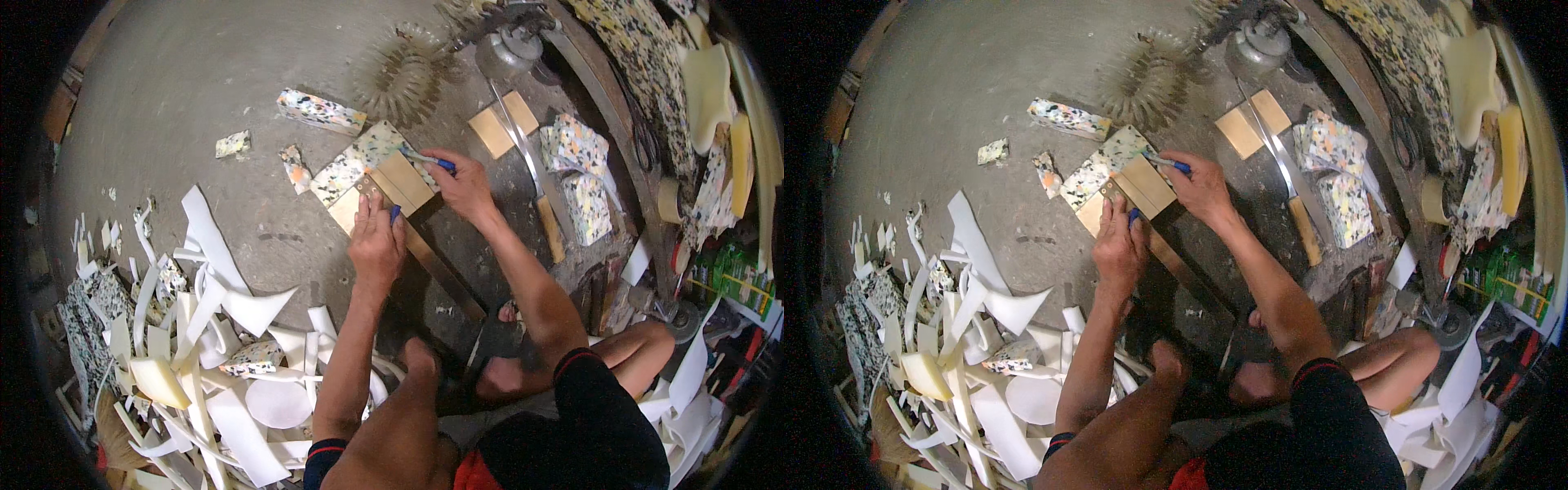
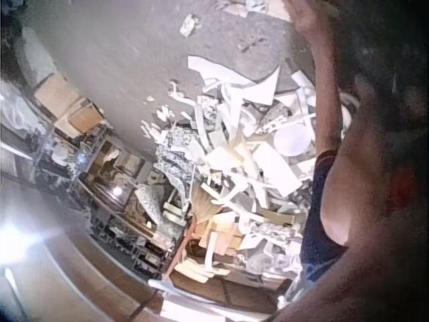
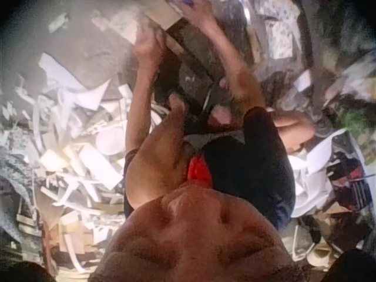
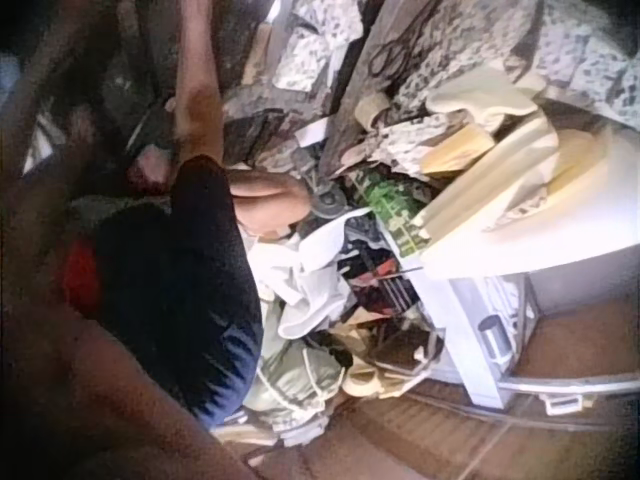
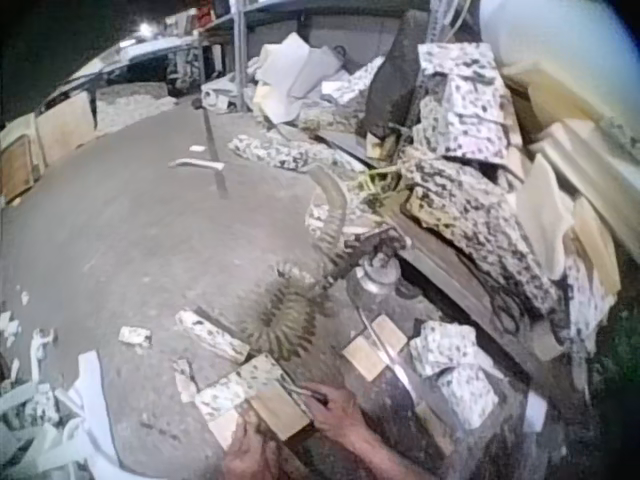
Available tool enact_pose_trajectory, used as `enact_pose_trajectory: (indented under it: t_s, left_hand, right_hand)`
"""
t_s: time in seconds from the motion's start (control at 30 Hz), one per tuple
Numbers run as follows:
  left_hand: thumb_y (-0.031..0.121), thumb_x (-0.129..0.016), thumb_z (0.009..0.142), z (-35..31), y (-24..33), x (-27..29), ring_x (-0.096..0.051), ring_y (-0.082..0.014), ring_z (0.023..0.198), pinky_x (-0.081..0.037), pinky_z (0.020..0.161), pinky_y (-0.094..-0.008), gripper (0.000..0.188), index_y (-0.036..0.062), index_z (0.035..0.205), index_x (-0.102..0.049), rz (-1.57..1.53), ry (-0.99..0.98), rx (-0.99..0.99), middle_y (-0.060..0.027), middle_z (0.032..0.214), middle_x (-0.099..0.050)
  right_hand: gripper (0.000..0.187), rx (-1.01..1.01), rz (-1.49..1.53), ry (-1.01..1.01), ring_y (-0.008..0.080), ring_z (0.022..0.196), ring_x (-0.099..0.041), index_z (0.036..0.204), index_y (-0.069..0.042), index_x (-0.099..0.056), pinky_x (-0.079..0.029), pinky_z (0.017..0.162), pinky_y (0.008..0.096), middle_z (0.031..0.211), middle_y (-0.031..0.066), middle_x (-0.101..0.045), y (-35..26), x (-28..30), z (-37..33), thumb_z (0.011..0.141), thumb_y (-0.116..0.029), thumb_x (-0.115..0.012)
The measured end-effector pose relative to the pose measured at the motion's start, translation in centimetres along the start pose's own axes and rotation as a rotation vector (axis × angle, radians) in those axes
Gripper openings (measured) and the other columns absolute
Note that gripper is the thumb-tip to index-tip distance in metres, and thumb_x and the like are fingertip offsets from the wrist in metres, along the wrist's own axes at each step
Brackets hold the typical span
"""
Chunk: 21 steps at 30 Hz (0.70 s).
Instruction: The person sits on the floor and assembles small composite blocks by marking, cutting, and gluing patterned and white foam pieces onto wooden boards. They use a pen, knife, and glue gun to join the pieces, then inspect the finished blocks.
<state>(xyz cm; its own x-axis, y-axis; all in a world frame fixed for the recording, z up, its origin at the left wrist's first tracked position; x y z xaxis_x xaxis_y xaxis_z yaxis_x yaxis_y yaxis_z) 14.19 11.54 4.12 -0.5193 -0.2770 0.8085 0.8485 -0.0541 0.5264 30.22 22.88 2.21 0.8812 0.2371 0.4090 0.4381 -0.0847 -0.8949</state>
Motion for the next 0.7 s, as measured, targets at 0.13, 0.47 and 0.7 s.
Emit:
enact_pose_trajectory:
  t_s: [0.13, 0.47, 0.7]
  left_hand:
    - [0.017, -0.064, 0.094, 0.0, 0.3, -0.1, -0.059, -0.0434, 0.123, -0.052, 0.099, -0.0461, 0.026, -0.0020, 0.112, -0.065, 0.030, -0.004, -0.009, -0.0224, 0.128, -0.065]
    - [0.020, -0.064, 0.095, 0.1, 0.4, -0.2, -0.060, -0.0424, 0.122, -0.052, 0.101, -0.0451, 0.029, -0.0028, 0.113, -0.065, 0.057, -0.022, -0.008, -0.0216, 0.127, -0.066]
    - [0.021, -0.066, 0.093, -0.1, -0.2, -0.4, -0.058, -0.0383, 0.127, -0.053, 0.099, -0.0485, 0.027, 0.0014, 0.111, -0.066, 0.043, -0.032, 0.027, -0.0186, 0.132, -0.064]
  right_hand:
    - [0.027, 0.206, -0.112, 0.024, 0.0217, 0.078, -0.069, 0.115, -0.003, -0.071, -0.053, 0.071, 0.0346, 0.092, 0.0149, -0.073, -1.4, 1.1, -1.4, 0.093, -0.018, -0.067]
    - [0.023, 0.194, -0.247, -0.133, 0.0296, 0.076, -0.069, 0.108, -0.001, -0.071, -0.052, 0.070, 0.0379, 0.089, 0.0197, -0.071, -1.7, 4.3, -5.9, 0.092, -0.017, -0.066]
    - [0.024, 0.114, -0.328, -0.246, 0.0340, 0.068, -0.066, 0.092, 0.001, -0.069, -0.050, 0.064, 0.0420, 0.075, 0.0203, -0.067, -1.5, 2.2, 0.4, 0.089, -0.023, -0.065]
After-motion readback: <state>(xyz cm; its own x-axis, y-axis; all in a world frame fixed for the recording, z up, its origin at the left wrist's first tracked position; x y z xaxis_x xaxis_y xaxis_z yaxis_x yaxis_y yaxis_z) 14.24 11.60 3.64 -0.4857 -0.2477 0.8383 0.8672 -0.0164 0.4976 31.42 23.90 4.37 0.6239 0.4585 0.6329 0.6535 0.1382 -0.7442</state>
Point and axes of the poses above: each hand's wrist, its own z-axis towards the middle knuckle, its own x-axis out of the back of the hand, y = z × x, the point moved 10 cm from there along z, towards the middle knuckle
